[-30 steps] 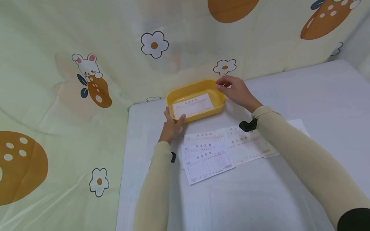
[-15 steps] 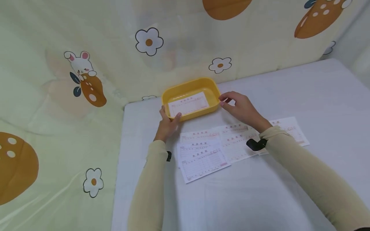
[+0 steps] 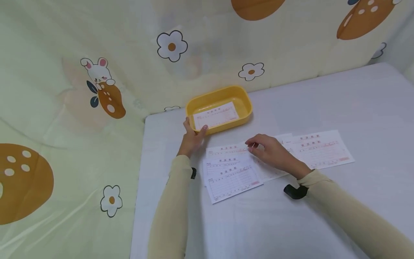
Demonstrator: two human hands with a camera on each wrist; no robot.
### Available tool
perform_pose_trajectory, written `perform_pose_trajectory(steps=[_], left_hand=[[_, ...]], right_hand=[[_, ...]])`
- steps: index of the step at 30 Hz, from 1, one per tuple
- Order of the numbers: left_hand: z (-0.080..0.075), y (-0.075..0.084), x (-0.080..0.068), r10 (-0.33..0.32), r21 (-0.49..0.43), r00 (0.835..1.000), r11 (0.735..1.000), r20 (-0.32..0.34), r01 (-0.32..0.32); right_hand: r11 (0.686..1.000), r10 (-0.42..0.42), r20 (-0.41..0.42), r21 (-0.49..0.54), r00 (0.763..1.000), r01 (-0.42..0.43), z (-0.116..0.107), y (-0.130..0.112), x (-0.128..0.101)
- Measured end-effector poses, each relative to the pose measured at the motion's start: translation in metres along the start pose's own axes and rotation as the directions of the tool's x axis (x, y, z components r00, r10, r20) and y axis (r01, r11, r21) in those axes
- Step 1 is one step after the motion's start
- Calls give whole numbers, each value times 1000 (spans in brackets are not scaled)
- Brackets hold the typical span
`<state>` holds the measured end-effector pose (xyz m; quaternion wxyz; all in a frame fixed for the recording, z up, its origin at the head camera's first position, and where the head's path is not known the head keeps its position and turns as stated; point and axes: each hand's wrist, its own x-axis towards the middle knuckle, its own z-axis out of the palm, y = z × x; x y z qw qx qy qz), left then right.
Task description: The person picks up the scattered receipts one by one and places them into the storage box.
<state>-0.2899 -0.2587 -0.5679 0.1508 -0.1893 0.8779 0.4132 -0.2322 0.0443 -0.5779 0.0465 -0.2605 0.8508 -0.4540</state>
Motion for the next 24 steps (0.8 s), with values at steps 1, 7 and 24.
perform_pose_trajectory(steps=[1,7,24], left_hand=[[0,0,0,-7,-1,1000,1000,2,7],[1,1,-2,4,0,1000,1000,-3,-4],[1,-2,2,23,-2,1000,1000,-14,-23]], right_hand=[[1000,-6,14,-1,1000,6,3,1,-3],[998,-12,99,-64,995,18,17,3,-15],[983,47,116,-181,992,-25,35,2,-24]])
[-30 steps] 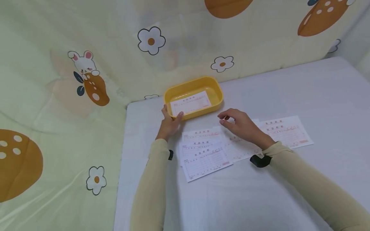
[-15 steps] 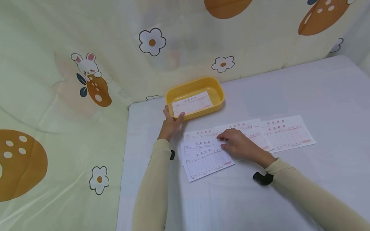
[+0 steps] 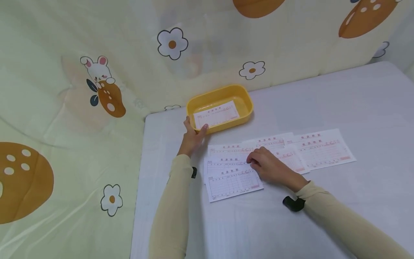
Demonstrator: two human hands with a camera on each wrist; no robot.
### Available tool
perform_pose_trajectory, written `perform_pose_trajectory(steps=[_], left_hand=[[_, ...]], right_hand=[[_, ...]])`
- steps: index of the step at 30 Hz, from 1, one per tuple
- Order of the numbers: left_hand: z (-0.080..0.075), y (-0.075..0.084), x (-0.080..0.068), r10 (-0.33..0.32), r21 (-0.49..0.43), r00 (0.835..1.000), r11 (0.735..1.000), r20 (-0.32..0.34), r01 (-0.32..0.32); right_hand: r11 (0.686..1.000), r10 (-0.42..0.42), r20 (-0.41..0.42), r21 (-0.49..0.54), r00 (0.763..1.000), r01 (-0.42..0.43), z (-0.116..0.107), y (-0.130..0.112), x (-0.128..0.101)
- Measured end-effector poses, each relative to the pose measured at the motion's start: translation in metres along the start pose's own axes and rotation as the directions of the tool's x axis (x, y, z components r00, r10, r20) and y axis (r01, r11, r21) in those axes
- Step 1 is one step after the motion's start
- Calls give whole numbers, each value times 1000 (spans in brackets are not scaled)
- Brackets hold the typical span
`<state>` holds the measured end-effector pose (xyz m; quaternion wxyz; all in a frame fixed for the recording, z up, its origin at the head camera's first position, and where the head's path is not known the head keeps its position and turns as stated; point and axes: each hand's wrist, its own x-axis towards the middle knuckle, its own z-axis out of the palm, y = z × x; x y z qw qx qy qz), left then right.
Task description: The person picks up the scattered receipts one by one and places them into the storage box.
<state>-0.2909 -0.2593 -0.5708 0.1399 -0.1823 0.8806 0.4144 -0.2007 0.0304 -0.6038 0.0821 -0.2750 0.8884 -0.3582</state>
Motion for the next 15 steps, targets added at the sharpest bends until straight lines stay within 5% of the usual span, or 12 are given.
perform_pose_trajectory(steps=[15], left_hand=[[-1,3,-6,-25,6,1000,1000,8,25]], right_hand=[[998,52,33,23,998,-53,-6,-3,-5]])
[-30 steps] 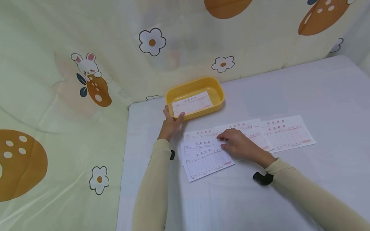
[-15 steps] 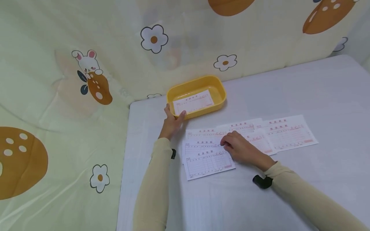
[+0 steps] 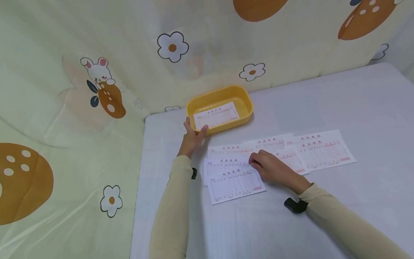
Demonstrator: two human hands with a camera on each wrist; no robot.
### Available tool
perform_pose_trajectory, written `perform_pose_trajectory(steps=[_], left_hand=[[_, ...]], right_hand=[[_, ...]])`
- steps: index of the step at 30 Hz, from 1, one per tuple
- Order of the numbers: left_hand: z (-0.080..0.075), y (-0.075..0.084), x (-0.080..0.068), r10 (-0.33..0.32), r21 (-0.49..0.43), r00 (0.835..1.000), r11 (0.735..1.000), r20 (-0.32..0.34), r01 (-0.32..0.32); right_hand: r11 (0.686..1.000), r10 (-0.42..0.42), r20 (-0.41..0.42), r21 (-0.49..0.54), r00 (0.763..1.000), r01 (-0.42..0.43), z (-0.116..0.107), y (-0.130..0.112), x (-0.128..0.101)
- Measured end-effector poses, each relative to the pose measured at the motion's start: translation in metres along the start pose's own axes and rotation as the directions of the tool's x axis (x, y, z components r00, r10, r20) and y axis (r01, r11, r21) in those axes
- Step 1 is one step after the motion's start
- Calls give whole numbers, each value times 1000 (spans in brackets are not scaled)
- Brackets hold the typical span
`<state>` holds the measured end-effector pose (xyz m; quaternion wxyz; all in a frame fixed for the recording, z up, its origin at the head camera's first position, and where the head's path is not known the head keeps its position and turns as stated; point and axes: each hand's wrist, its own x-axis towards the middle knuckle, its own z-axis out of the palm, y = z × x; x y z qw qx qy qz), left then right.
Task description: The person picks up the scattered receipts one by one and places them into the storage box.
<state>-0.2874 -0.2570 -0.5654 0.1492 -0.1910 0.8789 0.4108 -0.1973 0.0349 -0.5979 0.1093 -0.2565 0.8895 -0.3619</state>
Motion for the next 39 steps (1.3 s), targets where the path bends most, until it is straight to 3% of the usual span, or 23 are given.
perform_pose_trajectory(steps=[9,21,26,32,39], left_hand=[[-3,0,-1,12,0,1000,1000,4,-12],[-2,0,2,-2,-21,1000,1000,8,2],[-2,-5,-1,-4,-27,1000,1000,3,4],[-2,-8,0,49,-50,999,997,-15,-50],[1,-13,14,120,-7,993,993,-21,-120]], right_hand=[[995,-58,-34,79,998,61,-12,3,-2],[993,-24,-91,109,996,34,-56,0,10],[995,0,-90,101,996,9,-74,-5,28],[997,31,-94,79,995,-23,-96,-12,57],[995,58,-151,92,987,-44,-125,-24,89]])
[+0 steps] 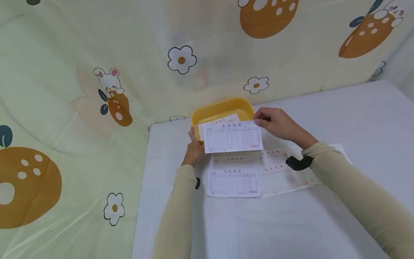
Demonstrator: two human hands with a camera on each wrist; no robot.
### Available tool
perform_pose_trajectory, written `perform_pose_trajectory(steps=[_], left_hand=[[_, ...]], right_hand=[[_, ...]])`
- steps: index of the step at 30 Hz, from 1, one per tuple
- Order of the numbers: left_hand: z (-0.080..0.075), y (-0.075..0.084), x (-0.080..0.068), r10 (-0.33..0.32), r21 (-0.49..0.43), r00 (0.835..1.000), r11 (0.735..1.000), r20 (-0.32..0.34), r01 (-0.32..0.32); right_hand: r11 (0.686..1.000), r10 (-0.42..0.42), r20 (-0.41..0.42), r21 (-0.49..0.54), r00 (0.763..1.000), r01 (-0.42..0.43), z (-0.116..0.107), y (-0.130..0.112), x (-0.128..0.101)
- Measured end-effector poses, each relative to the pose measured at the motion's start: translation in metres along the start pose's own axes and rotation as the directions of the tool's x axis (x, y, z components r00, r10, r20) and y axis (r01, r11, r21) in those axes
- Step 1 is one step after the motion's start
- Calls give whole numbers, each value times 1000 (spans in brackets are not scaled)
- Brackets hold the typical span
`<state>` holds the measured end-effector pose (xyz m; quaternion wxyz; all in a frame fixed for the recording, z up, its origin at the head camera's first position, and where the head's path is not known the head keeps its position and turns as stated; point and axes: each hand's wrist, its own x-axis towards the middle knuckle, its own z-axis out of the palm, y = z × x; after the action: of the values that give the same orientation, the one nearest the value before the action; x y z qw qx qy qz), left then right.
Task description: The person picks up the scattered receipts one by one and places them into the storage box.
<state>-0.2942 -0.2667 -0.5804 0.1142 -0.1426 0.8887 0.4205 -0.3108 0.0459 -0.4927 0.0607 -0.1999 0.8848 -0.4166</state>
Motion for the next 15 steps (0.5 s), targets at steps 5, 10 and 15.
perform_pose_trajectory(steps=[5,10,15], left_hand=[[1,-1,3,-61,23,998,998,0,61],[0,5,-6,-114,-23,993,993,17,114],[0,6,-6,-96,-5,995,995,10,96]], right_hand=[[1000,8,-42,-1,999,-8,-13,-14,28],[1000,15,-71,-3,997,-16,-22,-24,53],[999,52,-75,-3,996,-52,-31,-32,79]])
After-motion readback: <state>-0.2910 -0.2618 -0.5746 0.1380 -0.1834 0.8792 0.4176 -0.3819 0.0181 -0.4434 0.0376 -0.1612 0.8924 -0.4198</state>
